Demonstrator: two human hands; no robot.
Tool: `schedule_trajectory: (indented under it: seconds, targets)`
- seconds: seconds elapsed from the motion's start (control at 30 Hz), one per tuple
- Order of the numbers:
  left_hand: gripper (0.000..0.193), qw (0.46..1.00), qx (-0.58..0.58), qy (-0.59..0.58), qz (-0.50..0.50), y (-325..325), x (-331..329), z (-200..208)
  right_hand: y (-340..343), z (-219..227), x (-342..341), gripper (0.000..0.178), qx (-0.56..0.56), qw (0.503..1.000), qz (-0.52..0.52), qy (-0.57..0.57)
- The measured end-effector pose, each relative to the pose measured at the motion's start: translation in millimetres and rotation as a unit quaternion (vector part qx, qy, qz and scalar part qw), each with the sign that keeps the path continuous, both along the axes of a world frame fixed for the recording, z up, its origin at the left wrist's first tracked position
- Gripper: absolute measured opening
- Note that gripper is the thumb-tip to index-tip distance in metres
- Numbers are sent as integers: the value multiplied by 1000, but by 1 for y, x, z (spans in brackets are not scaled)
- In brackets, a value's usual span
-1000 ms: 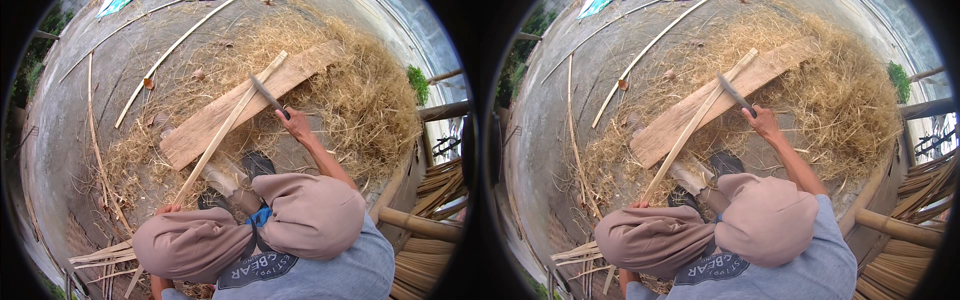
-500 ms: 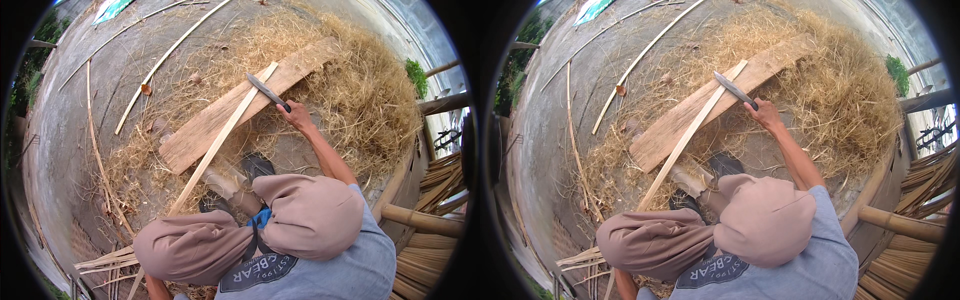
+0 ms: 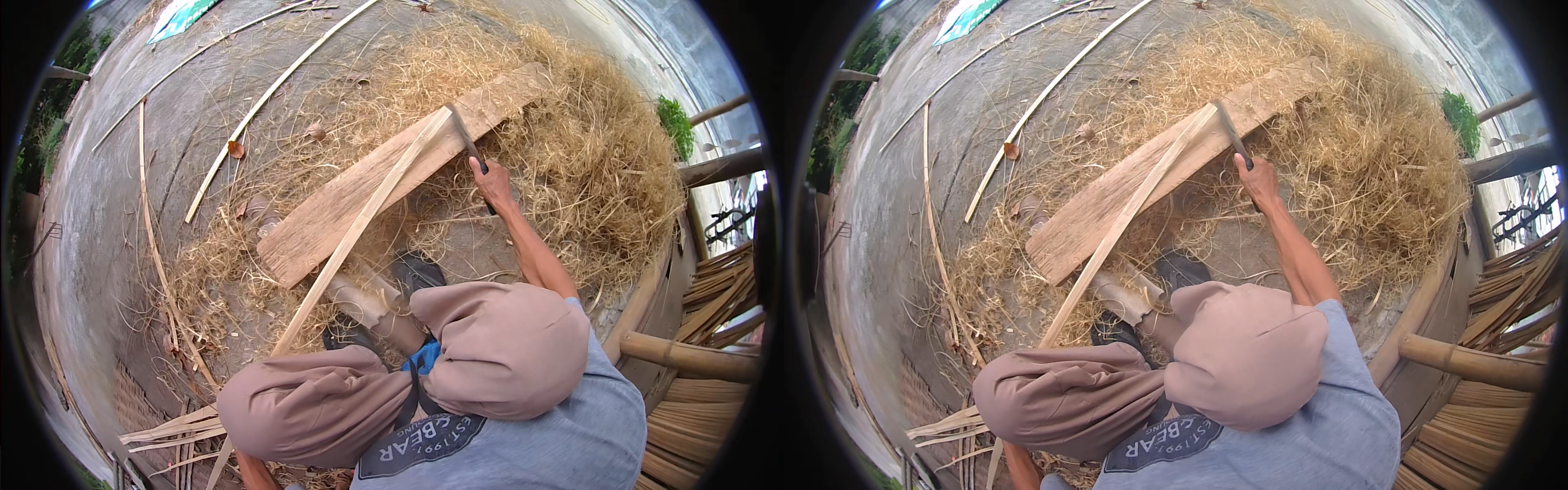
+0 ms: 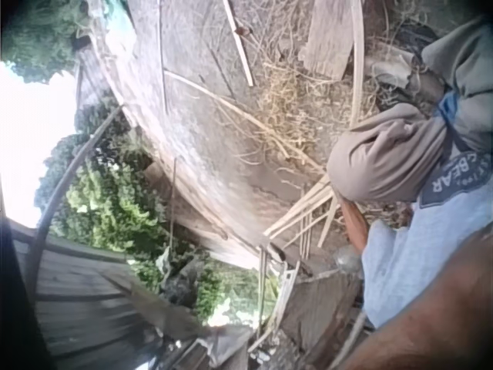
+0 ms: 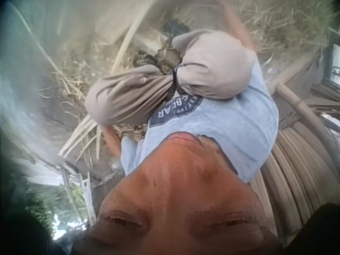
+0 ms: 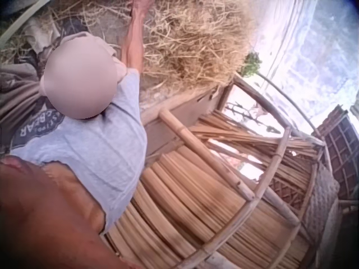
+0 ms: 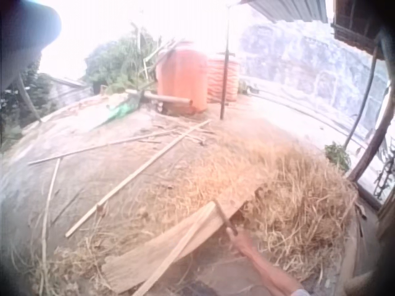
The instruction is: The person sits on the ground and uses a knife to split a long piece of bamboo into thin strips. They then gather the strips and bundle them together.
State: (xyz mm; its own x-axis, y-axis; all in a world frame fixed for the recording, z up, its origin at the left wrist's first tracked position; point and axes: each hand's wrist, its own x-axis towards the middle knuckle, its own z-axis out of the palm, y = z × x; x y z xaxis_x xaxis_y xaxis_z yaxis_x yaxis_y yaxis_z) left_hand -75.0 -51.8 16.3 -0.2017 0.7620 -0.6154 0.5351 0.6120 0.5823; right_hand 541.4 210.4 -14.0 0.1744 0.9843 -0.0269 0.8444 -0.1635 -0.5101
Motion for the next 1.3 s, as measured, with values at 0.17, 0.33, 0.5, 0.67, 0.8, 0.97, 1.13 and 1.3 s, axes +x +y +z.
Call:
schedule_trajectory:
  seconds: [0.17, 0.33, 0.5, 0.67, 0.8, 0.97, 1.13, 1.3]
  targets:
    - [32, 999, -17, 16, 33, -20, -19, 0, -25, -13, -20, 55, 147, 971, 161, -95]
    - [32, 997, 42, 25, 54, -20, -15, -4, -9, -11, -12, 57, 51, 890, -270, 363]
    - [33, 964, 263, 14, 24, 21, 22, -21, -26, -4, -46, 57, 122, 793, -265, 535]
    - [45, 964, 247, 26, -92, 72, 85, -14, -42, 3, -75, 58, 108, 874, -193, 433]
    - [43, 968, 215, 63, -113, 91, 119, 4, -64, 14, -106, 52, -53, 949, -68, 302]
    - [44, 980, 164, 52, -104, 104, 138, 21, -126, 13, -164, 45, -30, 955, 269, 123]
    - [48, 983, 165, 2, -83, 94, 125, 5, -85, 12, -141, 47, -112, 974, 163, 109]
    - [44, 975, 201, 46, -77, 94, 123, 1, -100, -3, -151, 58, 86, 948, 298, 67]
